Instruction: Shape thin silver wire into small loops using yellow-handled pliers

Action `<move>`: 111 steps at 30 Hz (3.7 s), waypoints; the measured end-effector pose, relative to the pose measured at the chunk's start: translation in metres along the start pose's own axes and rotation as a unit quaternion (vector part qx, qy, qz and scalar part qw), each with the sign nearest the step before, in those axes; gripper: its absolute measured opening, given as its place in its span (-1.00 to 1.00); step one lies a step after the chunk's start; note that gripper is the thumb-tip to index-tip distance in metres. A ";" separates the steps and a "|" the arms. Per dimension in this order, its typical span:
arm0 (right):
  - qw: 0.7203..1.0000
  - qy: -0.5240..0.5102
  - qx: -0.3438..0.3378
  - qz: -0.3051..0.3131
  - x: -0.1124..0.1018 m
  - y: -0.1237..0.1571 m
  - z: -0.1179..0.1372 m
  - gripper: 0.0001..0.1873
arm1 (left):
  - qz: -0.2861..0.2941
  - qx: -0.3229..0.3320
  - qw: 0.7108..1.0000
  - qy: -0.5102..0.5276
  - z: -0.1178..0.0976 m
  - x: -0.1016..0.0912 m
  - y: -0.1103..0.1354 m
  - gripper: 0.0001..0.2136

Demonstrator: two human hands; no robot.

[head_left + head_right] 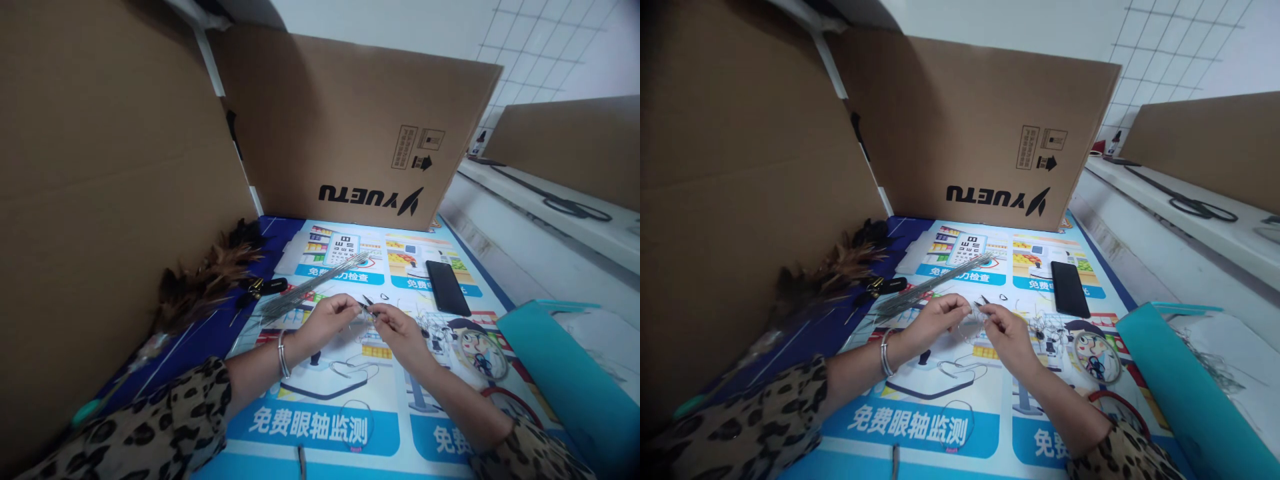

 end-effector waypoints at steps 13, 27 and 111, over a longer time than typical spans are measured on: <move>1.000 -0.005 0.002 0.003 0.001 0.000 0.000 -0.70 | -0.007 -0.013 1.000 -0.008 0.001 -0.002 -0.001 -0.78; 1.000 0.002 0.011 0.004 0.001 0.000 0.004 -0.69 | -0.013 -0.011 1.000 -0.005 0.001 -0.001 -0.001 -0.79; 1.000 -0.012 0.001 -0.013 0.001 0.001 0.002 -0.70 | -0.064 0.008 0.998 -0.006 -0.002 -0.006 -0.002 -0.79</move>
Point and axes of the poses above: each hand's wrist, its own y-axis away from the middle knuckle, its own x-axis out of the palm, z = x × y, the point moved 3 cm from there along -y, towards the middle knuckle, and after that the axes turned 7 degrees about z, right-handed, at the moved point
